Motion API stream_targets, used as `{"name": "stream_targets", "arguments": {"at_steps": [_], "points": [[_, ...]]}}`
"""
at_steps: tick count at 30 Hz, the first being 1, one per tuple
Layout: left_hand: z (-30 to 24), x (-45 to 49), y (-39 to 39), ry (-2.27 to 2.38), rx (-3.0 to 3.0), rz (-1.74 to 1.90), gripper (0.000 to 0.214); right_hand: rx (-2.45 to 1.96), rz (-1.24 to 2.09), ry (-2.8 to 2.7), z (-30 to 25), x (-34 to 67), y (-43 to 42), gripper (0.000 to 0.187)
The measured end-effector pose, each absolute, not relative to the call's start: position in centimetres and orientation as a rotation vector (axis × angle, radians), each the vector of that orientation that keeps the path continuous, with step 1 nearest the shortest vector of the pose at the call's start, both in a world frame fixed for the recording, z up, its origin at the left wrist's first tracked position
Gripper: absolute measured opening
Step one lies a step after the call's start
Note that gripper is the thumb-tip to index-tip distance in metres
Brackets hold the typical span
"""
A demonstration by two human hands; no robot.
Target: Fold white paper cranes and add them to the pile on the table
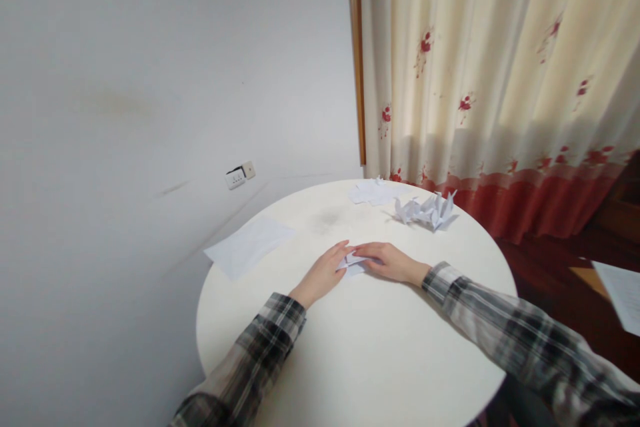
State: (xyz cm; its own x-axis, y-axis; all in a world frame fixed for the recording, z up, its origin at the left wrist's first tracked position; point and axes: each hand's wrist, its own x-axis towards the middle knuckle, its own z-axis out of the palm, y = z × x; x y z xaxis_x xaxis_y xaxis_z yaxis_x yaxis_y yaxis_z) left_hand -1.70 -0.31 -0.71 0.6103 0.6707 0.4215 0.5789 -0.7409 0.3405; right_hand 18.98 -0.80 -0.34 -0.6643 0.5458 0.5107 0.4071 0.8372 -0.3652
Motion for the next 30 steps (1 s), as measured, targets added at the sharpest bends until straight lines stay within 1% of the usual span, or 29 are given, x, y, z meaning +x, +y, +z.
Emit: {"name": "stream_targets", "arguments": {"at_steps": [6,11,16,19,24,30], "points": [[-0.4,-1.9,-0.2,1.109,2.641,0.830,0.042,-0.703,0.299,-2.326,0.0,19.0,-1.2,0.038],[-0.4,-1.8,-0.1,1.177,2.577,0.919,0.041,-0.748,0.324,-2.203,0.3,19.0,-1.6,0.039],[-0.6,-1.9,0.5,1.288,2.474,1.078,0.035,-0.788,0.359,-2.070,0.0,18.9,-1.3,0.059],[-0.8,-1.9,0.8,1.303,2.405,1.133,0.034,-0.848,0.449,-1.994,-0.6,18.8,-0.8,0.068],[-1.2,-1.6,1.1,1.329,2.217,1.191,0.029,-0.932,0.648,-1.895,-1.4,19.0,0.3,0.066],[-1.6,-1.2,1.2,1.334,1.982,1.237,0.026,-0.932,0.581,-2.036,-1.7,19.1,0.4,0.060]]}}
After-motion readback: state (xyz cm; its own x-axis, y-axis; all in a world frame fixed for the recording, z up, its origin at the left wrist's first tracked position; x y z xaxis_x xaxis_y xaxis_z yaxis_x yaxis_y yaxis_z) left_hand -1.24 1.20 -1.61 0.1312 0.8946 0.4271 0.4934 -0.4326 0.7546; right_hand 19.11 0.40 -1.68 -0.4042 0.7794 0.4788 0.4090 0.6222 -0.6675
